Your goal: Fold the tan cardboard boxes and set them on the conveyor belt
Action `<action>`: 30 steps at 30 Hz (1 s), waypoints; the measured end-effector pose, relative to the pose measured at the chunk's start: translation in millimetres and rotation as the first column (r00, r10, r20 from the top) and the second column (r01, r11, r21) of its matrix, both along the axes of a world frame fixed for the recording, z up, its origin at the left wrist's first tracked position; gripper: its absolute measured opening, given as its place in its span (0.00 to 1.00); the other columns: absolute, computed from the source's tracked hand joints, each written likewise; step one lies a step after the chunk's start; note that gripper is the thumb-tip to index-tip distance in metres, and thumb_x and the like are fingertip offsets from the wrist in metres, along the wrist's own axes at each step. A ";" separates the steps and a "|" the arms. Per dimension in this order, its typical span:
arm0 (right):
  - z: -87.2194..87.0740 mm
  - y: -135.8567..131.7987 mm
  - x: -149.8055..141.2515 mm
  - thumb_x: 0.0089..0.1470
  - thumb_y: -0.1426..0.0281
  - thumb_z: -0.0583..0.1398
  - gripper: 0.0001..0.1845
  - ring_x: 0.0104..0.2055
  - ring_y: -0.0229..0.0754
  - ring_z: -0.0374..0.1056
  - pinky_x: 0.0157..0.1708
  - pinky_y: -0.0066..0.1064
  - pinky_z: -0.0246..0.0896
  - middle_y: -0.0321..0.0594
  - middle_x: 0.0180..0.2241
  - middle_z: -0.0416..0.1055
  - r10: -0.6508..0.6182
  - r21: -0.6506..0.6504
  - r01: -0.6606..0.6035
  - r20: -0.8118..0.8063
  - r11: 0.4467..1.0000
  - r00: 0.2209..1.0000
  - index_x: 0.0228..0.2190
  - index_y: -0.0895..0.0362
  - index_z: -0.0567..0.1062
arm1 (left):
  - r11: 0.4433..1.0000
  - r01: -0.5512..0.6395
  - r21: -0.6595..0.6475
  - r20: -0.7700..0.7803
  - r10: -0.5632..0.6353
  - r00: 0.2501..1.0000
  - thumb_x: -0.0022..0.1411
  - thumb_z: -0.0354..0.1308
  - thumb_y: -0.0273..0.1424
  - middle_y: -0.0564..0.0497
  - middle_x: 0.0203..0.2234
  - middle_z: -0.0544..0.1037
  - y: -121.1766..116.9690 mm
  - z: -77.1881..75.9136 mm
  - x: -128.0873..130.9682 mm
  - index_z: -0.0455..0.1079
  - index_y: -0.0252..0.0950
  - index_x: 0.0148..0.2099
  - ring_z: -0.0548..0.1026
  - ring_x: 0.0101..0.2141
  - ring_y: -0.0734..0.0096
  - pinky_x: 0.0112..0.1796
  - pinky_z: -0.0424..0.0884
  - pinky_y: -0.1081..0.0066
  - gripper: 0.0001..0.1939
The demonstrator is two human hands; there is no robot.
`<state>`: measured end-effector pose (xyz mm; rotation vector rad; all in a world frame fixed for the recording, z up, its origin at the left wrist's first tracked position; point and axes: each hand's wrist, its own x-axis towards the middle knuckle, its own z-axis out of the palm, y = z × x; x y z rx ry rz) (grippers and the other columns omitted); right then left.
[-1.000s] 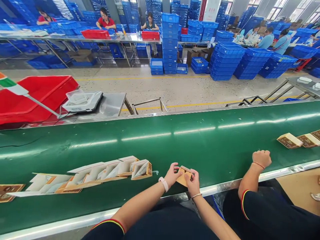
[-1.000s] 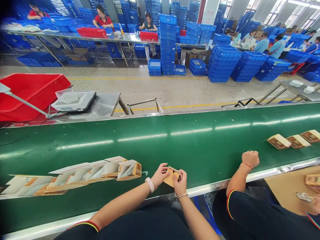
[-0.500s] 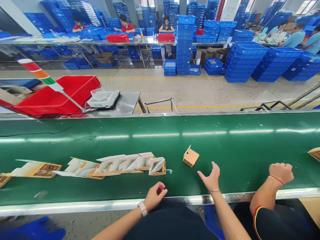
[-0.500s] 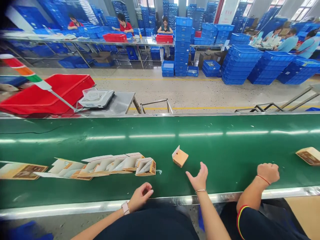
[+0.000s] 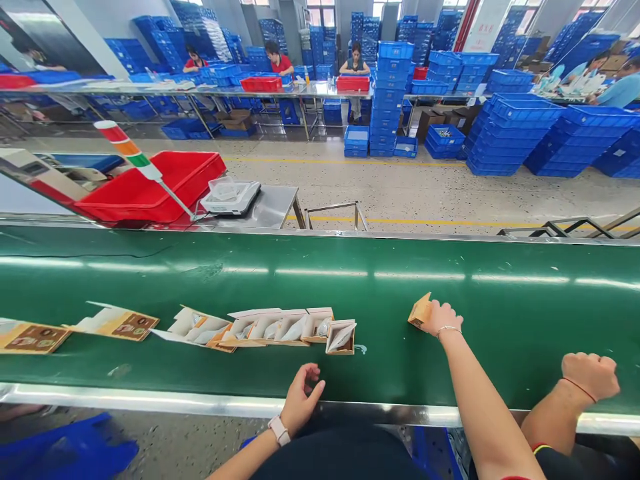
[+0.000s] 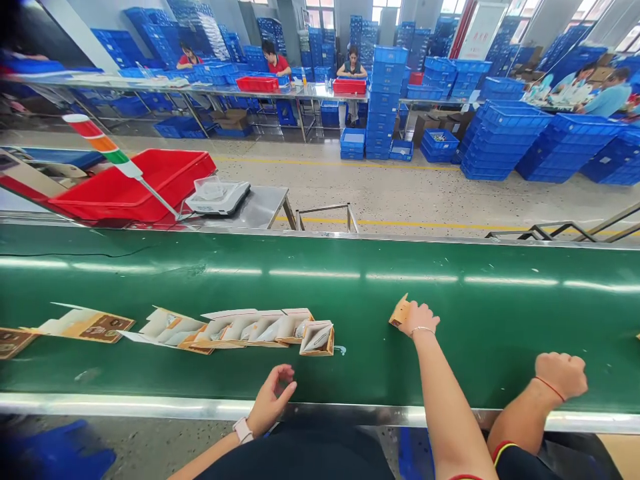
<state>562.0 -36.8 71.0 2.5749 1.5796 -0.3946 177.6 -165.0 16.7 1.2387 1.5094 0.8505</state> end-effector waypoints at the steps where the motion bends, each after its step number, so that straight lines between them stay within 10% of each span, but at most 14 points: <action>1: -2.5 -9.7 -1.0 0.34 0.56 0.69 0.39 0.52 0.68 0.60 0.45 0.63 0.52 0.63 0.48 0.63 -0.112 0.046 0.112 0.002 0.993 0.994 0.47 0.62 0.69 | 0.998 -0.036 0.047 -0.014 0.036 0.999 0.49 0.59 0.44 0.42 0.40 0.75 2.8 -3.2 5.4 0.67 0.36 0.45 0.74 0.39 0.58 0.36 0.71 0.62 0.23; 4: -18.3 -45.2 -30.4 0.37 0.52 0.66 0.46 0.60 0.74 0.47 0.48 0.65 0.49 0.66 0.58 0.52 -0.088 0.360 0.114 -0.090 0.926 0.992 0.54 0.62 0.63 | 0.988 -0.034 0.151 -0.013 0.036 0.999 0.52 0.59 0.40 0.36 0.52 0.68 10.4 -16.7 27.0 0.61 0.35 0.55 0.70 0.49 0.52 0.41 0.70 0.58 0.29; 8: -54.9 -77.4 -107.1 0.35 0.57 0.68 0.48 0.63 0.61 0.48 0.56 0.54 0.52 0.53 0.62 0.48 0.589 0.567 -0.357 -0.298 0.742 0.751 0.58 0.53 0.61 | 0.972 -0.009 0.234 -0.004 0.010 1.000 0.52 0.60 0.37 0.36 0.57 0.62 14.3 -36.7 53.8 0.55 0.37 0.60 0.64 0.56 0.47 0.45 0.68 0.54 0.34; 12: -77.0 -70.8 -143.6 0.34 0.61 0.69 0.51 0.64 0.63 0.47 0.57 0.59 0.50 0.52 0.63 0.50 0.652 0.572 -0.400 -0.342 0.716 0.677 0.60 0.51 0.59 | 0.945 0.074 0.318 -0.033 -0.067 0.997 0.54 0.59 0.37 0.38 0.58 0.61 15.7 -45.9 64.0 0.54 0.39 0.61 0.61 0.58 0.46 0.50 0.66 0.50 0.34; 18: -71.0 -66.5 -121.1 0.45 0.70 0.62 0.46 0.64 0.52 0.51 0.58 0.48 0.56 0.53 0.63 0.51 0.800 0.682 -0.448 -0.362 0.577 0.479 0.63 0.58 0.51 | 0.911 0.190 0.365 -0.095 -0.167 0.981 0.58 0.56 0.35 0.38 0.59 0.60 19.0 -40.7 72.1 0.52 0.40 0.63 0.59 0.60 0.50 0.52 0.65 0.49 0.31; 25: -63.4 -124.4 -93.1 0.54 0.70 0.55 0.28 0.55 0.48 0.64 0.52 0.44 0.65 0.49 0.54 0.66 0.730 0.693 -0.392 -0.286 0.605 0.620 0.57 0.53 0.64 | 0.860 0.393 0.327 -0.109 -0.379 0.919 0.62 0.50 0.35 0.41 0.53 0.69 20.3 -47.2 78.8 0.64 0.40 0.57 0.69 0.53 0.58 0.51 0.69 0.56 0.21; 30: -39.0 -151.8 -81.1 0.48 0.66 0.63 0.27 0.53 0.54 0.64 0.50 0.47 0.64 0.50 0.49 0.70 0.637 0.606 -0.431 -0.168 0.668 0.753 0.51 0.55 0.71 | 0.647 0.615 0.451 -0.317 -0.528 0.788 0.63 0.50 0.34 0.43 0.47 0.75 40.1 -54.1 87.4 0.69 0.42 0.54 0.71 0.50 0.57 0.51 0.69 0.56 0.18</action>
